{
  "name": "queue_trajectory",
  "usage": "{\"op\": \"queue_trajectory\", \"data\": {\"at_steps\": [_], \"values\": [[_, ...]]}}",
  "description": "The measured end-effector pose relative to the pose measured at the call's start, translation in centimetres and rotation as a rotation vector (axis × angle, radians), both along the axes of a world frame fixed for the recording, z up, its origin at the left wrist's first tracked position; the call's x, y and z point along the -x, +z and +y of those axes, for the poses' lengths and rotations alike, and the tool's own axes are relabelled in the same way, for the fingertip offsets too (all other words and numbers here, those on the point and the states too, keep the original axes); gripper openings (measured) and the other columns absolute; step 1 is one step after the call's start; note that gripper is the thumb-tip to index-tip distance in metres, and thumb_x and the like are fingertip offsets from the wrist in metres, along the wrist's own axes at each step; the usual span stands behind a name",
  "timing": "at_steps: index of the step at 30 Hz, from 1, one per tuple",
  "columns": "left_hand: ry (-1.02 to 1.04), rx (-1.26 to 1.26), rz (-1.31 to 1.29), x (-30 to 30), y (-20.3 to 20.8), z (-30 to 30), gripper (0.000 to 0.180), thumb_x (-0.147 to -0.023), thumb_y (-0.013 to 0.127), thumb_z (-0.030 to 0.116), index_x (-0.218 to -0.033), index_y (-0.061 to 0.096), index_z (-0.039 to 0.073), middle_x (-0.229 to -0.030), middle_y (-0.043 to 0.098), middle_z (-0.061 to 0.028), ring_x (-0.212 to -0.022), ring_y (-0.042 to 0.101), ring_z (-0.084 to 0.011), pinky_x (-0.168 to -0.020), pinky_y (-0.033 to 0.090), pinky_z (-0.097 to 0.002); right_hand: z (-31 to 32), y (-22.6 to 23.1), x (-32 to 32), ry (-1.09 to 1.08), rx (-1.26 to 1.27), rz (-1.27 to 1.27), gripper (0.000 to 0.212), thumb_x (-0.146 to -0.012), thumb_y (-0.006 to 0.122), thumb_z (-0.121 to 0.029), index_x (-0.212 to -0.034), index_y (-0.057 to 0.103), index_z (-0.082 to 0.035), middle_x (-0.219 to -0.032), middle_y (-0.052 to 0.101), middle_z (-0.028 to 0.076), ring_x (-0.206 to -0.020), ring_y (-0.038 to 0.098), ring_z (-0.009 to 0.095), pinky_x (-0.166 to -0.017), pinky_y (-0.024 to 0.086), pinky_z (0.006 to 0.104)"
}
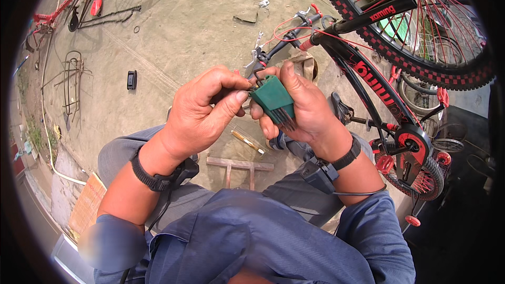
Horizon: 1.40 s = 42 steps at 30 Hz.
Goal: The person repeatedly inserts a thin metal rod into a small green multi-hole block, then wipes the rod with a cloth. The person repeats this cycle several times, handling the rod and block with both hands.
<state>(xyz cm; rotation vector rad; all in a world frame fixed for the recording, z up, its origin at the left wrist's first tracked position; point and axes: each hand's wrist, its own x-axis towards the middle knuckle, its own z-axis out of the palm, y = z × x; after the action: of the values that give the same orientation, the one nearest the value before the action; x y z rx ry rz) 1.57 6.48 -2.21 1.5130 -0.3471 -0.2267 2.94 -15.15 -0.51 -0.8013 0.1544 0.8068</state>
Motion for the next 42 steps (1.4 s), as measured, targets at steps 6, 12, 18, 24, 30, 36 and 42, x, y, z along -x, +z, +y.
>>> {"op": "queue_trajectory", "data": {"at_steps": [6, 12, 18, 24, 30, 36, 42], "values": [[-0.041, -0.042, -0.066, 0.0, 0.8, 0.0, 0.007, -0.100, 0.058, 0.003, -0.105, 0.059, -0.001, -0.094, 0.058, -0.0073, -0.075, 0.063, -0.0113, -0.062, 0.050, -0.0239, -0.3, 0.7, -0.1, 0.046, 0.079, -0.085, 0.045, -0.105, 0.052, -0.043, -0.121, 0.058, -0.001, -0.086, 0.070, 0.015, -0.060, 0.069, 0.020, -0.052, 0.054, 0.0256], [-0.119, 0.138, 0.333, 0.2, 2.3, 0.4, 0.009, -0.102, 0.058, 0.007, -0.104, 0.056, -0.001, -0.092, 0.060, -0.0066, -0.071, 0.064, -0.0105, -0.058, 0.048, -0.0226, -0.5, 0.7, -0.6, 0.119, 0.075, -0.082, 0.044, -0.104, 0.052, -0.043, -0.116, 0.059, -0.001, -0.083, 0.070, 0.014, -0.058, 0.068, 0.017, -0.050, 0.053, 0.0251], [-0.104, 0.042, 0.303, 0.2, 2.4, 0.3, 0.009, -0.103, 0.056, 0.008, -0.104, 0.054, 0.000, -0.090, 0.059, -0.0048, -0.069, 0.062, -0.0095, -0.058, 0.050, -0.0234, -0.5, 0.6, -0.9, 0.127, 0.105, -0.076, 0.046, -0.104, 0.052, -0.045, -0.114, 0.060, -0.001, -0.082, 0.070, 0.013, -0.056, 0.067, 0.016, -0.049, 0.052, 0.0247], [-0.093, -0.132, 0.113, 0.2, 1.9, 0.3, 0.009, -0.103, 0.055, 0.008, -0.102, 0.054, 0.000, -0.089, 0.057, -0.0041, -0.066, 0.060, -0.0089, -0.057, 0.050, -0.0240, -0.4, 0.6, -0.8, 0.116, 0.127, -0.066, 0.045, -0.104, 0.052, -0.045, -0.112, 0.060, -0.001, -0.082, 0.070, 0.012, -0.056, 0.066, 0.016, -0.048, 0.052, 0.0249], [-0.178, 0.033, 0.351, 0.0, 2.4, 0.6, 0.013, -0.105, 0.054, 0.015, -0.104, 0.054, 0.002, -0.081, 0.057, -0.0030, -0.060, 0.060, -0.0091, -0.050, 0.045, -0.0222, -0.6, 0.7, -1.1, 0.153, 0.153, -0.092, 0.044, -0.104, 0.052, -0.044, -0.111, 0.061, -0.002, -0.081, 0.070, 0.012, -0.055, 0.066, 0.015, -0.048, 0.052, 0.0244], [-0.195, 0.139, 0.678, 0.0, 2.9, 0.8, 0.019, -0.105, 0.054, 0.023, -0.107, 0.055, 0.004, -0.077, 0.058, -0.0025, -0.052, 0.059, -0.0102, -0.042, 0.037, -0.0193, -0.6, 0.7, -1.2, 0.172, 0.168, -0.143, 0.040, -0.104, 0.054, -0.041, -0.110, 0.061, -0.003, -0.081, 0.069, 0.011, -0.055, 0.064, 0.013, -0.049, 0.051, 0.0240], [-0.182, 0.164, 0.749, 0.0, 3.1, 0.9, 0.018, -0.104, 0.054, 0.020, -0.108, 0.057, 0.003, -0.078, 0.060, -0.0012, -0.056, 0.060, -0.0067, -0.046, 0.039, -0.0185, -0.4, 0.9, -1.0, 0.160, 0.249, -0.265, 0.037, -0.105, 0.054, -0.039, -0.109, 0.061, -0.003, -0.081, 0.068, 0.009, -0.056, 0.062, 0.011, -0.051, 0.049, 0.0235]]}}
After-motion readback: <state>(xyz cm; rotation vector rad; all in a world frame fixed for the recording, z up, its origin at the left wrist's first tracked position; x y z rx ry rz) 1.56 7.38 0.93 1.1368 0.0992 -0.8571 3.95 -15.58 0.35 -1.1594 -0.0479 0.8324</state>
